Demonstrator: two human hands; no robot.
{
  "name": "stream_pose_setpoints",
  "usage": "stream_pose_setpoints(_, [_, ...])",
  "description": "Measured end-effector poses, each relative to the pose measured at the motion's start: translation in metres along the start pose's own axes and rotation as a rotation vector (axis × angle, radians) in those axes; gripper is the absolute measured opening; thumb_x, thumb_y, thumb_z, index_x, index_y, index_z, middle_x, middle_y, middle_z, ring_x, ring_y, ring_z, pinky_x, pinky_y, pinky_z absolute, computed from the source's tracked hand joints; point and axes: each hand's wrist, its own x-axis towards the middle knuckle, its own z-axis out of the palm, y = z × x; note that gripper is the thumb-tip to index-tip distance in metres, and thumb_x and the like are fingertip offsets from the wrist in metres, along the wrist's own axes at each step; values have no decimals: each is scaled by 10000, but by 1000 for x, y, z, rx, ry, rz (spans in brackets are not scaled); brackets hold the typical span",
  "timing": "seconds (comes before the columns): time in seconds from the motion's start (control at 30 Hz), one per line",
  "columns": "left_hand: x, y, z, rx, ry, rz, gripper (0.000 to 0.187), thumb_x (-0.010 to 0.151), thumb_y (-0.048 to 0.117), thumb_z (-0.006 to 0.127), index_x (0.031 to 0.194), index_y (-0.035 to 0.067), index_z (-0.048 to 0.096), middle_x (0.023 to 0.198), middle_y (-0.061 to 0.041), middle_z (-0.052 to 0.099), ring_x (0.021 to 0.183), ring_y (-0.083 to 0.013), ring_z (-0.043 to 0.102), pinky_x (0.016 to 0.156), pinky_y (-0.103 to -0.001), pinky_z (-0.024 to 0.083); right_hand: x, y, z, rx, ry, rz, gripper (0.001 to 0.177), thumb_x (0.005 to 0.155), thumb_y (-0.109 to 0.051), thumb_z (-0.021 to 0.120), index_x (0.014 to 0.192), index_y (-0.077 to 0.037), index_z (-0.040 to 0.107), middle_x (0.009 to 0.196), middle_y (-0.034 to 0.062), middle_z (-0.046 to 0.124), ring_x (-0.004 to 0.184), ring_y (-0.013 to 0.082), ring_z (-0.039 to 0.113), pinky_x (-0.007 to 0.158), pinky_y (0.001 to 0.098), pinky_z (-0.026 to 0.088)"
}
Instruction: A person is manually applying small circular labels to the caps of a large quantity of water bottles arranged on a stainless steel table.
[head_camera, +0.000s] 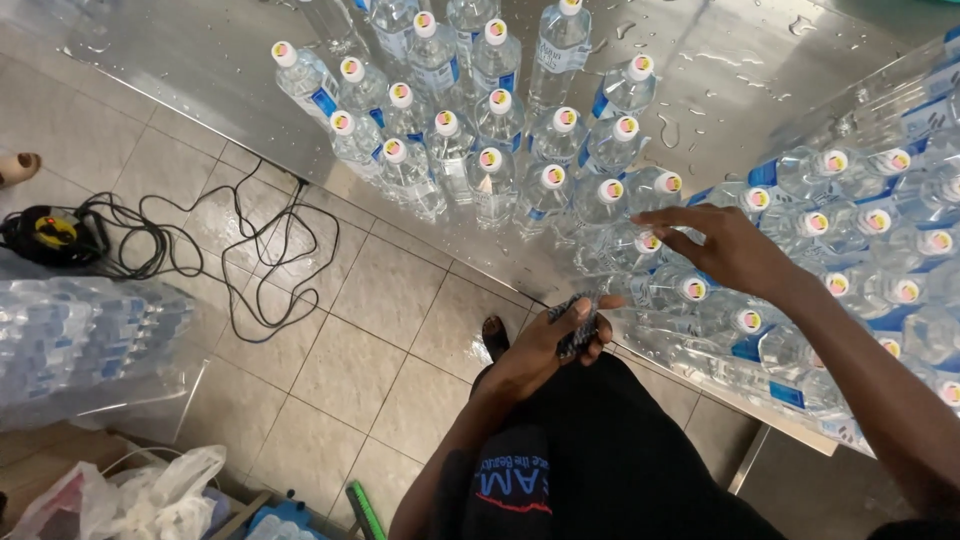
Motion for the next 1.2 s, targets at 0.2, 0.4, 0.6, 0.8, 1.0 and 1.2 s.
stream_pose_setpoints(0.2, [-3, 13, 10, 51, -12, -58, 741, 1069, 552, 619, 1574, 12, 566, 1060, -33, 705, 879, -123, 641, 785, -285, 531, 4, 42, 6, -185, -74, -94, 409, 1104, -143, 599, 1507, -198, 651, 1281, 67, 825, 455, 252, 680, 550, 407, 505])
stream_pose_setpoints(0.4, [-4, 12, 12, 53, -24, -66, 685, 1086, 523, 617, 1545, 16, 580, 1030, -20, 696, 861, -110, 636, 758, -276, 512, 0, 37, 1, -164, -196, -52, 436, 1084, -79, 565, 1484, -216, 673, 1402, 78, 776, 1074, 333, 813, 833, 488, 645])
stream_pose_setpoints(0.6, [-5, 9, 3, 45, -17, -43, 727, 1076, 549, 617, 1559, 7, 573, 1040, -19, 708, 859, -103, 645, 744, -264, 512, -10, 42, 0, -181, -184, -117, 513, 939, -307, 753, 1439, -208, 692, 1576, 73, 657, 1447, 355, 622, 1106, 565, 535])
stream_pose_setpoints(0.8, [-10, 16, 10, 48, -12, -45, 704, 1078, 528, 622, 1556, 12, 583, 1035, -16, 704, 858, -105, 633, 758, -271, 509, -16, 62, 21, -331, 54, -185, 331, 974, -280, 804, 1258, -122, 737, 1274, 52, 810, 1069, 348, 764, 914, 506, 605])
stream_pose_setpoints(1.0, [-8, 14, 8, 56, -9, -59, 699, 1079, 537, 608, 1546, 18, 585, 1039, -15, 707, 867, -110, 635, 769, -283, 510, -14, 66, 31, -449, -34, -189, 554, 1016, -251, 735, 1539, -116, 608, 1381, 137, 751, 1192, 389, 725, 1122, 564, 530])
stream_pose_setpoints(1.2, [-2, -7, -8, -15, -51, 13, 620, 1201, 435, 549, 1576, -59, 527, 1107, -144, 728, 914, -142, 693, 742, -269, 569, -6, 22, 27, -395, 33, -152, 516, 929, -124, 847, 1428, -119, 719, 1346, 228, 757, 1239, 473, 727, 1062, 611, 567])
